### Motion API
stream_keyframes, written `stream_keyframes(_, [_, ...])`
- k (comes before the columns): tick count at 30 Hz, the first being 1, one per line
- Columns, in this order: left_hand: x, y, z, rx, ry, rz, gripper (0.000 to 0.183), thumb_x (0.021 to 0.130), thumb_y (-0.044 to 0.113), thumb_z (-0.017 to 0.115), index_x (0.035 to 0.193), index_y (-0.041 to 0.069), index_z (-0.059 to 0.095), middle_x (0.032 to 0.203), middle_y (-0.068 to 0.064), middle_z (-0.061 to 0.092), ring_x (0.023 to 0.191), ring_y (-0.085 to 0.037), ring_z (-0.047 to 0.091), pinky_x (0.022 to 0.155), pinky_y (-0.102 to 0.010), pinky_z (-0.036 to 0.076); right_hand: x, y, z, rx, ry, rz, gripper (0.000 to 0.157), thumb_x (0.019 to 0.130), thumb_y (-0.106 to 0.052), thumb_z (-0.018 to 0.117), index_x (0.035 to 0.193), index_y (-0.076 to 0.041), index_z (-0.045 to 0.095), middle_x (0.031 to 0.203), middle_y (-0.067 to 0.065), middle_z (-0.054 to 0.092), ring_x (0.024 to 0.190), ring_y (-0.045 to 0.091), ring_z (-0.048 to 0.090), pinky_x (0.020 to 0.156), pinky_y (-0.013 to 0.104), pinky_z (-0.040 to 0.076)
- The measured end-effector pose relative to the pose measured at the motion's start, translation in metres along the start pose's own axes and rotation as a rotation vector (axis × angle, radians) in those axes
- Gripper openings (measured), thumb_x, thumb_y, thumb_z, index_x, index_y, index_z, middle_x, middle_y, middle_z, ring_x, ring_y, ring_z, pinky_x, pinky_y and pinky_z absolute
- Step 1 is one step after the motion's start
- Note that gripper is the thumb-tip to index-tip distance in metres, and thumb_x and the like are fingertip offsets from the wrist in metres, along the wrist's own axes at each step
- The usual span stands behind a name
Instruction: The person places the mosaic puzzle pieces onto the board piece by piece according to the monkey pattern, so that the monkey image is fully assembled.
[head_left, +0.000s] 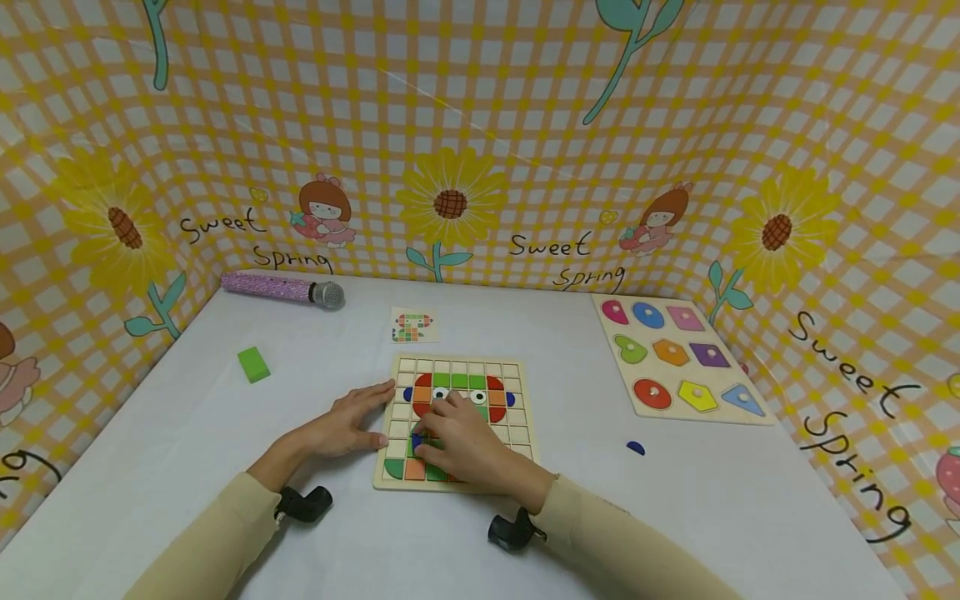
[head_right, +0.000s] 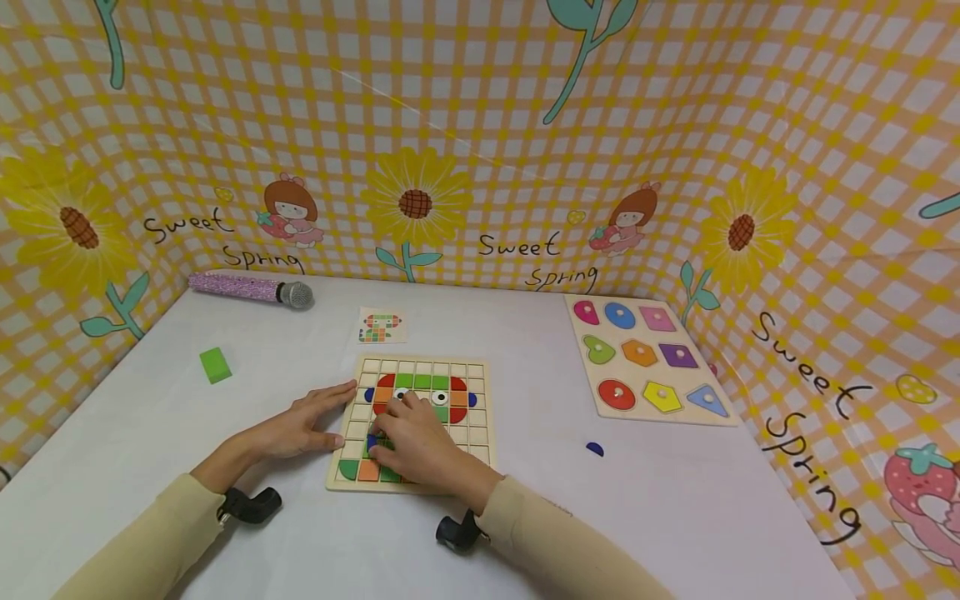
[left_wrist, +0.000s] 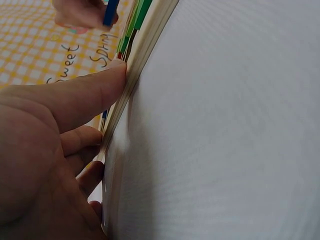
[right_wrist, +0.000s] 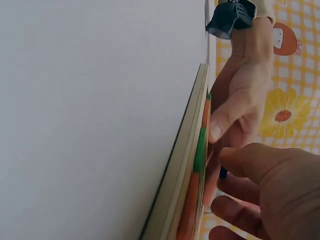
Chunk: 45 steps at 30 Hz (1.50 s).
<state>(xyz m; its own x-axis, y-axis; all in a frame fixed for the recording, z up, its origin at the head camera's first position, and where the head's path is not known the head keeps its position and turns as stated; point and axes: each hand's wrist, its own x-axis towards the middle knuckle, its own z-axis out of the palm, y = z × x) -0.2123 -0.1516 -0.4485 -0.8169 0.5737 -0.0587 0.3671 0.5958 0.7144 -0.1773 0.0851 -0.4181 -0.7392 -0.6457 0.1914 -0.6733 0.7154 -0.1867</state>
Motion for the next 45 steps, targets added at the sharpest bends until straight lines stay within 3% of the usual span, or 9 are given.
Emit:
stream_keyframes(9, [-0.001, 0.003, -0.001, -0.001, -0.005, 0.006, 0.076, 0.087, 0.029, 0.065, 0.149, 0.007, 0.027, 0.159, -0.009, 0.017, 0.145, -0.039, 0.011, 0.112, -0.065, 0.007, 0.014, -0.014, 0.006, -0.038, -0.007, -0.003, 0.023, 0.084, -0.038, 0.068, 0.099, -0.021, 0.072, 0.097, -0.005, 0.061, 0.088, 0.013, 0.042, 0.078, 0.027, 0.038])
stream_keyframes(12, [-0.001, 0.003, -0.001, -0.002, -0.006, 0.001, 0.076, 0.087, 0.029, 0.065, 0.149, 0.007, 0.027, 0.159, -0.009, 0.017, 0.145, -0.039, 0.011, 0.112, -0.064, 0.008, 0.015, -0.017, 0.008, -0.043, -0.013, 0.006, 0.023, 0.084, -0.038, 0.068, 0.099, -0.021, 0.072, 0.096, -0.005, 0.061, 0.089, 0.013, 0.041, 0.084, 0.031, 0.041])
stream_keyframes(18, [-0.001, 0.001, 0.000, -0.001, -0.005, -0.005, 0.077, 0.087, 0.031, 0.065, 0.149, 0.008, 0.027, 0.159, -0.008, 0.017, 0.145, -0.039, 0.012, 0.112, -0.064, 0.008, 0.016, -0.018, 0.010, -0.054, -0.017, 0.014, 0.024, 0.084, -0.040, 0.068, 0.099, -0.022, 0.072, 0.096, -0.006, 0.060, 0.089, 0.013, 0.040, 0.090, 0.036, 0.041])
stream_keyframes(26, [0.000, 0.001, 0.000, -0.004, -0.005, 0.002, 0.076, 0.087, 0.030, 0.065, 0.149, 0.008, 0.027, 0.159, -0.008, 0.017, 0.145, -0.039, 0.012, 0.113, -0.064, 0.008, 0.007, -0.014, 0.004, 0.001, -0.028, 0.043, 0.024, 0.085, -0.039, 0.066, 0.102, -0.023, 0.072, 0.104, -0.005, 0.061, 0.094, 0.014, 0.042, 0.084, 0.031, 0.039])
stream_keyframes(36, [-0.001, 0.001, -0.001, 0.000, -0.006, 0.011, 0.076, 0.088, 0.028, 0.065, 0.149, 0.006, 0.026, 0.159, -0.009, 0.016, 0.145, -0.039, 0.011, 0.113, -0.064, 0.007, -0.004, -0.007, 0.004, 0.032, -0.010, -0.072, 0.024, 0.086, -0.039, 0.066, 0.103, -0.025, 0.074, 0.112, -0.004, 0.059, 0.097, 0.014, 0.040, 0.084, 0.030, 0.034])
stream_keyframes(45, [-0.001, 0.002, 0.000, 0.006, -0.004, 0.007, 0.075, 0.087, 0.027, 0.065, 0.149, 0.007, 0.026, 0.159, -0.008, 0.017, 0.145, -0.039, 0.011, 0.113, -0.064, 0.007, -0.003, -0.010, 0.006, 0.054, -0.044, -0.082, 0.028, 0.086, -0.042, 0.064, 0.108, -0.026, 0.073, 0.114, -0.004, 0.059, 0.102, 0.014, 0.038, 0.086, 0.030, 0.035])
